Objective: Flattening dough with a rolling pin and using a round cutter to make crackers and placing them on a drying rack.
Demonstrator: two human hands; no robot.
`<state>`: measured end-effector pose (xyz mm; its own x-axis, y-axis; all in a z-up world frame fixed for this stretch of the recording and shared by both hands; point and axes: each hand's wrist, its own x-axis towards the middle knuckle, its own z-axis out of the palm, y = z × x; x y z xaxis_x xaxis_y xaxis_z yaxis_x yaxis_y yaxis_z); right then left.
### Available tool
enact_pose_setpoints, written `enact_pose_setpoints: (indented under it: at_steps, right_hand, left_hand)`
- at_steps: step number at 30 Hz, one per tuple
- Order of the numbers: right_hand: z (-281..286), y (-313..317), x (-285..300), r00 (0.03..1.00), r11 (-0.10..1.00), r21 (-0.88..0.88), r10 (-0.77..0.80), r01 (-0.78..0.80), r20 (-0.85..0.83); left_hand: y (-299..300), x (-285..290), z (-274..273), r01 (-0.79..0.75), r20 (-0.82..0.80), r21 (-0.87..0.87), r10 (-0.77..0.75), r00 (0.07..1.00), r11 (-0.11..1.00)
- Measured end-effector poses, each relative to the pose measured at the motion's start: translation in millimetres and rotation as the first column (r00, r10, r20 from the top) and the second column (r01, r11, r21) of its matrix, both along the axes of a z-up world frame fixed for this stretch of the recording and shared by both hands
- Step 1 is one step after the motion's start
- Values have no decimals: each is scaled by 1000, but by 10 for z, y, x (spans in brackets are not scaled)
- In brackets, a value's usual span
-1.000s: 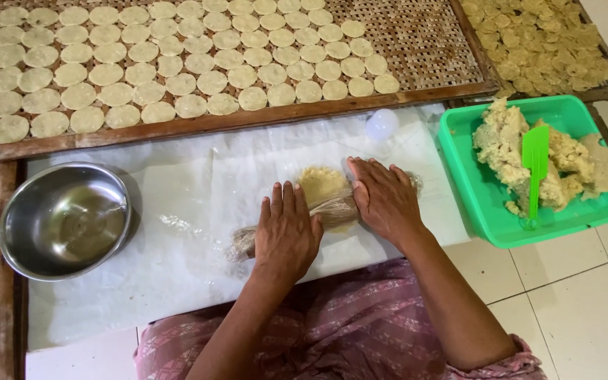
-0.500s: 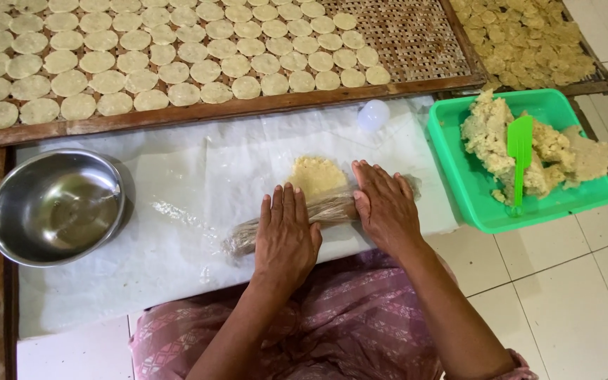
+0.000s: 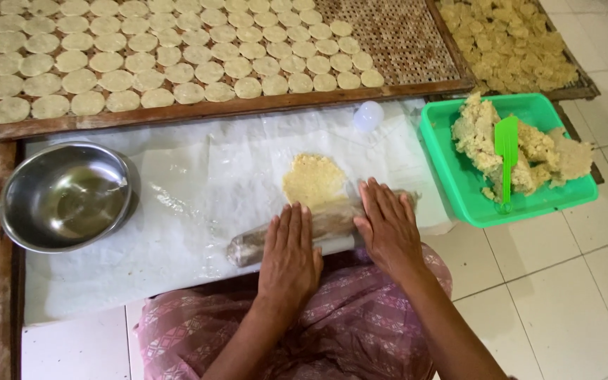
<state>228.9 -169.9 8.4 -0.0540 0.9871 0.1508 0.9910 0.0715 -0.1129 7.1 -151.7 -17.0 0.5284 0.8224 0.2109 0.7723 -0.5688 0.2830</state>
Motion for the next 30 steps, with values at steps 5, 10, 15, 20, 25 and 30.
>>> enact_pose_setpoints:
  at_steps: [5,10,15,20,25,30]
  right_hand:
    - [150,-109,86,993,994,11,112,-112,-22]
    - [320,309,271,981,958,-219,173,-187,-84]
    - [484,772,206,955,969,-15,239,-245,-177]
    - [247,1075,86,974,977,-107,166,-183,-152]
    - [183,1198,186,961,957,-144,231,-253,-151]
    - [-67,1555,302,992,989,-86,120,-123,-42]
  left_hand:
    - [-127,-98,57,24,-197,-36,-30,980,999]
    - [329,-204,407,84,-253,-273,-155,955,958]
    - [1122,-364,248,106,-58,105,-101,993,989]
    - [1609,-433,-59,158,3,5,-158,987,987]
    - [1783,-389,153,237,-15,-141,-241,970,961]
    - [2047,-136,115,-5,32,275,-4,999,961]
